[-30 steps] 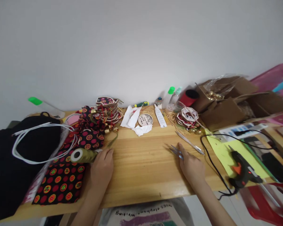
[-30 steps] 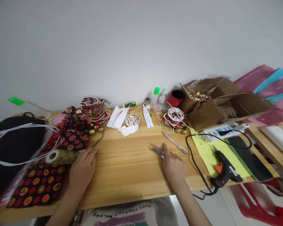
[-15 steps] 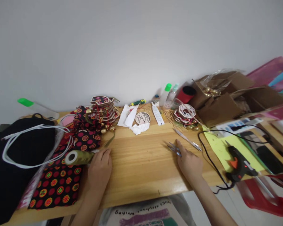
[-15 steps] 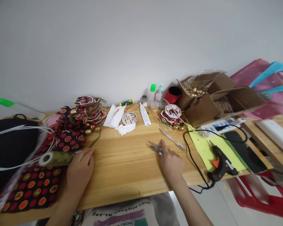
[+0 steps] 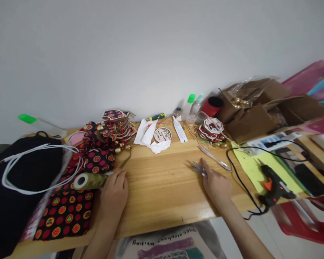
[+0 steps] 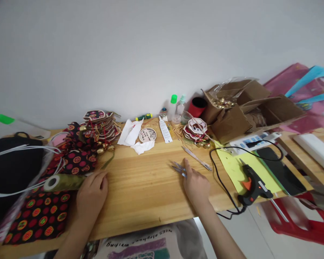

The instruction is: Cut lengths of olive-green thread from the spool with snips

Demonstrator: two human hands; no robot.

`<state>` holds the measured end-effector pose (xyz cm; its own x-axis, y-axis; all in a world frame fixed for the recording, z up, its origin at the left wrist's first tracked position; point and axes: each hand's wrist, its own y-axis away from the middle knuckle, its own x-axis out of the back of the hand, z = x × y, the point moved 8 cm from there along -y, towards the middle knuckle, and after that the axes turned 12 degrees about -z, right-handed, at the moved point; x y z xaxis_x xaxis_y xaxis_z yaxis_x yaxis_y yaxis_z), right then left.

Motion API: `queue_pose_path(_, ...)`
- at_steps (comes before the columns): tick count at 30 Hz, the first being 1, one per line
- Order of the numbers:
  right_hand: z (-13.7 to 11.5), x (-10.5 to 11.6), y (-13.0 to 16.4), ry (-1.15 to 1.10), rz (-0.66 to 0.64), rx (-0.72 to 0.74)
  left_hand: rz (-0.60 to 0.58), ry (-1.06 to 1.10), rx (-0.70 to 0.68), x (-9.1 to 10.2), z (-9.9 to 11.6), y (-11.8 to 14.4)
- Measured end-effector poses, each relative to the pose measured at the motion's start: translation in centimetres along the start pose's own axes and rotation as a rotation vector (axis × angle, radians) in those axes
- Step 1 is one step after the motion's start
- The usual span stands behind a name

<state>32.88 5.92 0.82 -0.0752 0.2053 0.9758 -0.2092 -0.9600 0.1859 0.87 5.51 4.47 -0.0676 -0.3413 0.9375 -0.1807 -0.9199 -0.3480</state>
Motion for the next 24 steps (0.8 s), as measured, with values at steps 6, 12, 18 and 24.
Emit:
queue_pose_path(6, -0.19, 0.38, 0.02, -0.006, -0.006, 0.013, -0.006, -0.008, 0.011, -0.21, -0.19, 0.17)
queue_pose_path(12, -0.24, 0.22, 0.02, -0.006, -0.004, 0.030, 0.012, 0.004, 0.026, -0.06, -0.33, 0.35)
queue_pose_path(18, -0.10, -0.03, 0.08, 0.002, 0.016, 0.021, 0.048, -0.001, 0.018, 0.24, -0.13, 0.30)
queue_pose_path(24, -0.09, 0.25, 0.23, -0.008, 0.046, 0.006, 0.047, 0.072, 0.031, 0.23, -0.59, 0.47)
